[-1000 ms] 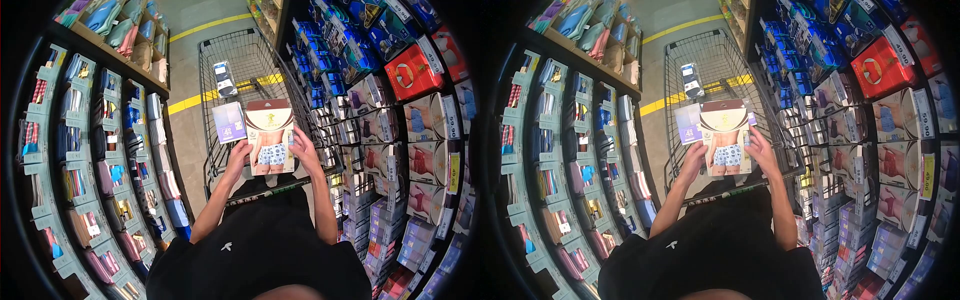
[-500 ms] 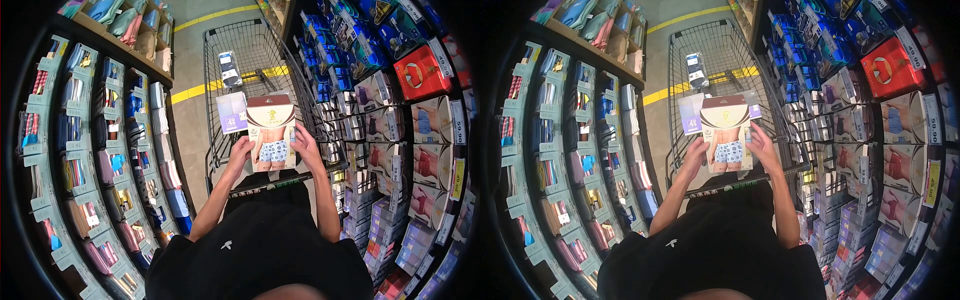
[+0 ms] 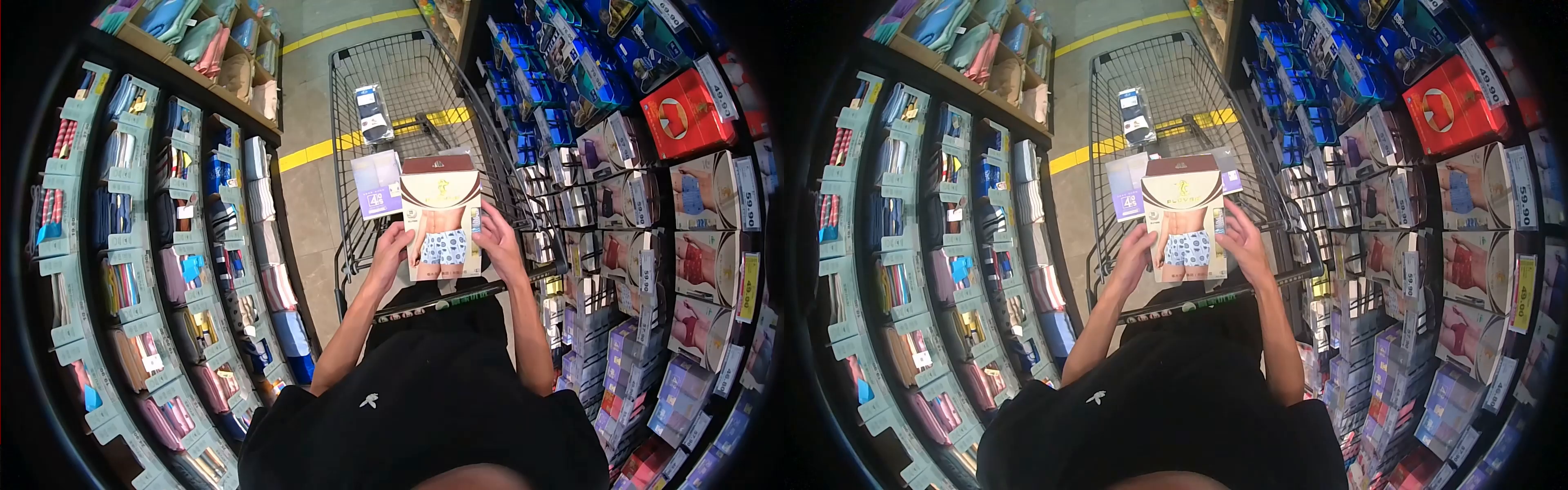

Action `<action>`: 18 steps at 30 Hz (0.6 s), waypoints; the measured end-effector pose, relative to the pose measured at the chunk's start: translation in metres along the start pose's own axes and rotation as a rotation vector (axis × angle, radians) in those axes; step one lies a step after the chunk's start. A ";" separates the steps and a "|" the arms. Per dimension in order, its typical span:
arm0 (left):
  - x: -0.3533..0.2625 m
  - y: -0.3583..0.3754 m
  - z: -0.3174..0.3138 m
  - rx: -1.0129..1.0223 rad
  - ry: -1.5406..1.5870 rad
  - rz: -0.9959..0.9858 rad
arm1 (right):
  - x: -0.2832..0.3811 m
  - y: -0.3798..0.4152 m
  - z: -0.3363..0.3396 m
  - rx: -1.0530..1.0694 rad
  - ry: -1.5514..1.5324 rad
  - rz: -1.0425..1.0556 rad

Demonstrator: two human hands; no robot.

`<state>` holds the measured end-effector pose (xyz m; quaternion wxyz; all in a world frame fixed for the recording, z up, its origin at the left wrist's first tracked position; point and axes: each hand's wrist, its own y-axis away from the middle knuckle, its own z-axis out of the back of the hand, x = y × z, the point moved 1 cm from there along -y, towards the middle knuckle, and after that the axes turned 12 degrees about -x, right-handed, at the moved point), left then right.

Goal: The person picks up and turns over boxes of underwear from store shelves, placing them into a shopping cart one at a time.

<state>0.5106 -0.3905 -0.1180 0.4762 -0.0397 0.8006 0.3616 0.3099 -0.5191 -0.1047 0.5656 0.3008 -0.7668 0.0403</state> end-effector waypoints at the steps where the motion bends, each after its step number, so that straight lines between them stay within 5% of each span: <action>1: 0.001 0.000 0.000 0.002 0.001 -0.004 | -0.002 0.000 0.001 -0.011 -0.001 0.001; 18: -0.002 -0.008 -0.007 0.022 -0.004 0.022 | -0.003 0.001 0.005 -0.062 -0.027 0.006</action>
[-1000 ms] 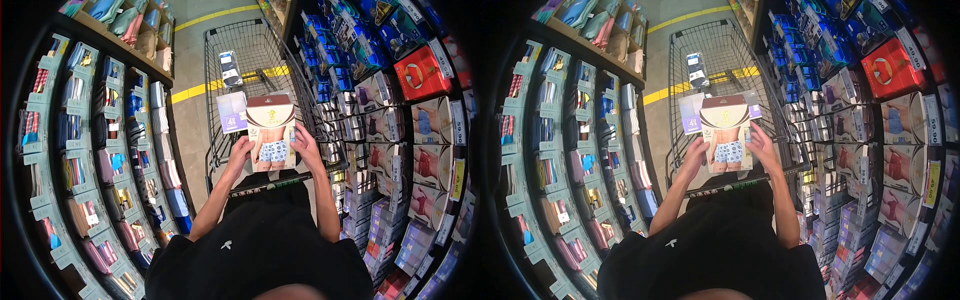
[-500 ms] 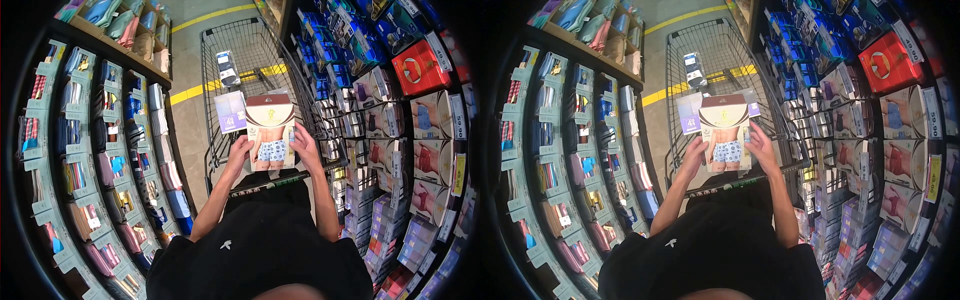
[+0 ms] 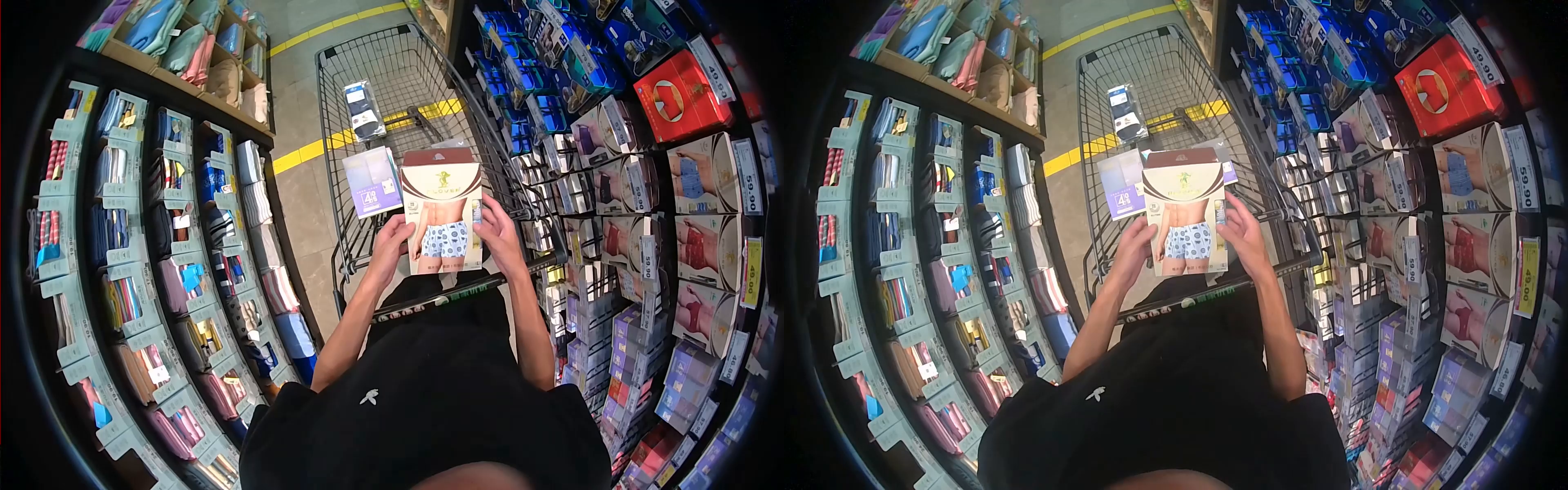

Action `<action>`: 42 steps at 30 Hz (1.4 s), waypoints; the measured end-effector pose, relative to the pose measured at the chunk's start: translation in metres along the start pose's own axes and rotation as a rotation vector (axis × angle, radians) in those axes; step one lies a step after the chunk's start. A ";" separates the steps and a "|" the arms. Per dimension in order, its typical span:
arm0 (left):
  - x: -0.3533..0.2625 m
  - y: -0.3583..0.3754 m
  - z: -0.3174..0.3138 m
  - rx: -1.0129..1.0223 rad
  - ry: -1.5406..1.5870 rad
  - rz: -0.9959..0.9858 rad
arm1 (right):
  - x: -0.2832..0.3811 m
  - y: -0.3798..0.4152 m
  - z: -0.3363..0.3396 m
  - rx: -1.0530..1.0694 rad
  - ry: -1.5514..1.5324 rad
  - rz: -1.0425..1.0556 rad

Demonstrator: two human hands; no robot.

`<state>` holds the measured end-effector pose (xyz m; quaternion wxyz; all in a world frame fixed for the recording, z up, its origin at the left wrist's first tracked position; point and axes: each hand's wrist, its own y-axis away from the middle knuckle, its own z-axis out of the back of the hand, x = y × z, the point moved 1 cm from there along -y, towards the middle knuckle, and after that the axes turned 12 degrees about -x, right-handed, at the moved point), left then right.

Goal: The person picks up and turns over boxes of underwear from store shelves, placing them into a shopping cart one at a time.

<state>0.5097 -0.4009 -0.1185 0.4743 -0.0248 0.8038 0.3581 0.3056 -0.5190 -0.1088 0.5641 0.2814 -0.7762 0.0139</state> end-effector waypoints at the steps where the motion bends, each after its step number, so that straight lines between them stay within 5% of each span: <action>1: -0.001 0.000 0.000 0.003 -0.001 0.000 | -0.001 0.000 0.001 -0.011 0.002 -0.004; 26: 0.001 0.006 -0.003 -0.021 0.094 -0.046 | -0.002 -0.002 0.009 -0.033 0.109 -0.030; 42: 0.004 0.002 -0.020 0.039 0.142 -0.041 | -0.005 0.001 0.022 -0.084 0.087 0.129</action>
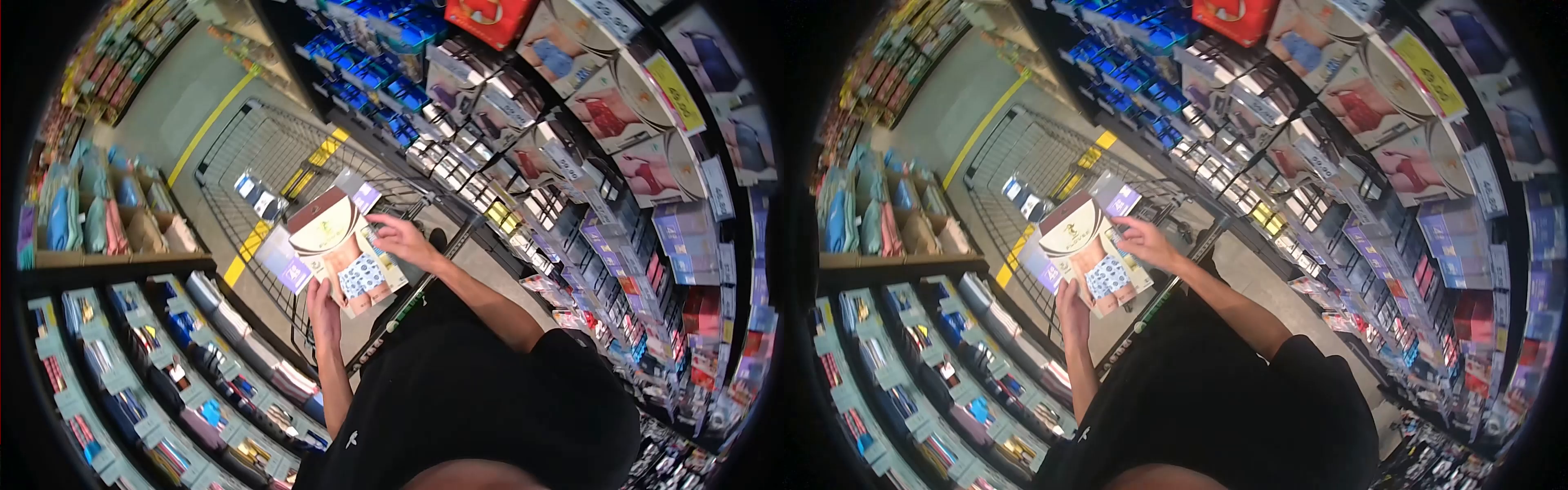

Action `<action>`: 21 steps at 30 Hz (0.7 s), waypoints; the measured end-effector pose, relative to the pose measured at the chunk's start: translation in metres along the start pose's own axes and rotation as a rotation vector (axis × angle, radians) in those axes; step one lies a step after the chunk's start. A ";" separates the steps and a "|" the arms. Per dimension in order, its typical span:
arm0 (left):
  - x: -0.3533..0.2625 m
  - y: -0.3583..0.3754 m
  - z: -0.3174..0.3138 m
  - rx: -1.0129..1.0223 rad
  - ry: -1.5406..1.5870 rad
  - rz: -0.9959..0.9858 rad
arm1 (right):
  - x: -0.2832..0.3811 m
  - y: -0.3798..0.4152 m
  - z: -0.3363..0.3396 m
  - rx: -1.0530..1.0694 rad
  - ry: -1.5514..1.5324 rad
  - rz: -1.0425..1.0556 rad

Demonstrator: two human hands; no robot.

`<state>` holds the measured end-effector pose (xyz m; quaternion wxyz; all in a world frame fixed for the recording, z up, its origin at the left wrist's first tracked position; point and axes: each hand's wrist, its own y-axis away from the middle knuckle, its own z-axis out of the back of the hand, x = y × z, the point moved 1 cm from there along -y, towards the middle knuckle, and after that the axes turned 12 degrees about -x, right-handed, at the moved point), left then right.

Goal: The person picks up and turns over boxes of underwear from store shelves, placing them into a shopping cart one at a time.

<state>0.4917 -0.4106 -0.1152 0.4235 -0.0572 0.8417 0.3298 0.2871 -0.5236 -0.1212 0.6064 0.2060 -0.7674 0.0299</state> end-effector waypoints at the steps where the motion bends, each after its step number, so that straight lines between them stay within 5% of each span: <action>1: -0.002 0.001 -0.002 -0.015 -0.008 0.011 | 0.005 0.002 0.001 -0.005 -0.006 -0.006; 6: -0.009 -0.004 -0.017 0.015 -0.020 0.069 | 0.014 0.005 0.009 -0.027 0.004 -0.022; 21: -0.082 0.047 -0.059 0.281 0.087 -0.192 | 0.119 0.038 -0.006 0.003 -0.118 0.105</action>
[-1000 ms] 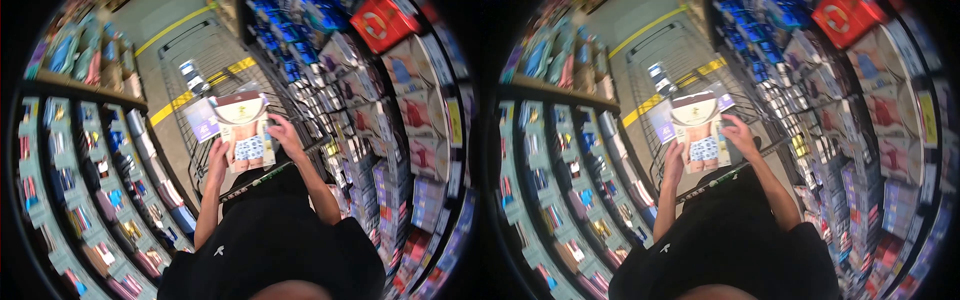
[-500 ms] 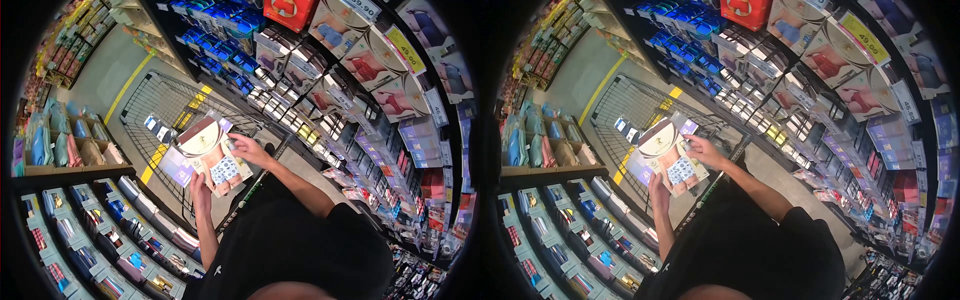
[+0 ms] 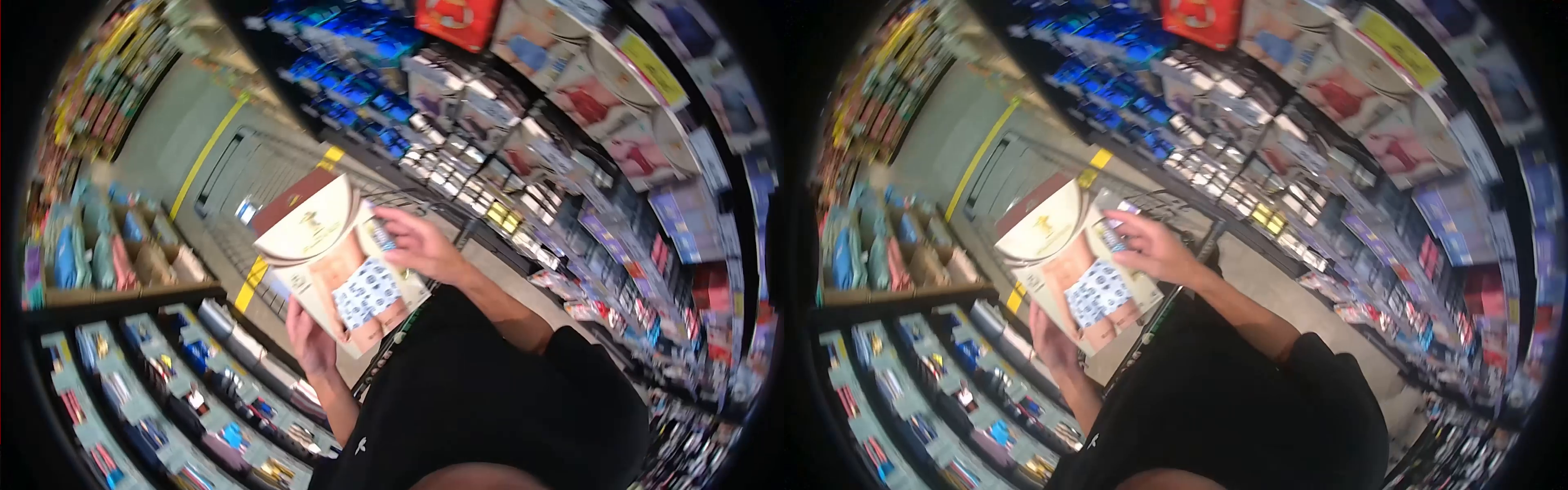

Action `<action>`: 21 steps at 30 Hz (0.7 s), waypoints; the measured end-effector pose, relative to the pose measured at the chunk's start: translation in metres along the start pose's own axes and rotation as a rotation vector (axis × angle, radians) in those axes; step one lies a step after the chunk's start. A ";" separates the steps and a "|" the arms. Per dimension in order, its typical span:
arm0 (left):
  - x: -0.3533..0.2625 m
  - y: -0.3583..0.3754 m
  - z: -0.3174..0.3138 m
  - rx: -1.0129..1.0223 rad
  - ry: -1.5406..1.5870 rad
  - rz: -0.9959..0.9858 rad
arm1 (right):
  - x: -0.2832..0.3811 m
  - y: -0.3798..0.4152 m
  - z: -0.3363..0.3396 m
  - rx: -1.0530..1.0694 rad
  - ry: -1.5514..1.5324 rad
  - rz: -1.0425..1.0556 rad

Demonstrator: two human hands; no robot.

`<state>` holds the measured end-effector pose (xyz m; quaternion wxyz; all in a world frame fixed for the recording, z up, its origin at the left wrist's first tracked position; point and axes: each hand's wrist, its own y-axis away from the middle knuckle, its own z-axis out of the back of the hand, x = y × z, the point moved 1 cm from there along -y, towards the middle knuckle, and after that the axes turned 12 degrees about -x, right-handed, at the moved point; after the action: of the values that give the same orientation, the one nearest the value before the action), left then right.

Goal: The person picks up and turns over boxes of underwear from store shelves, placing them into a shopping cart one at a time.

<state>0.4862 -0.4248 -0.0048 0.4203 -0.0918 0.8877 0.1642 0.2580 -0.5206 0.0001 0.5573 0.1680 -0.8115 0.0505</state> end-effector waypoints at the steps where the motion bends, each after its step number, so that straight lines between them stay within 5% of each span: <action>1: 0.003 -0.001 0.005 -0.009 -0.021 0.035 | 0.003 0.001 0.002 -0.020 0.069 0.056; 14: 0.027 -0.013 -0.041 0.047 -0.214 0.244 | 0.010 0.029 0.033 -0.313 -0.067 0.136; 21: 0.041 -0.018 -0.052 0.287 -0.323 0.324 | 0.024 0.042 0.057 -0.540 -0.091 0.369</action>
<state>0.4284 -0.4622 -0.0096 0.5334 0.1392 0.8265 0.1141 0.1864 -0.5018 0.0051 0.5263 -0.1338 -0.8365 -0.0739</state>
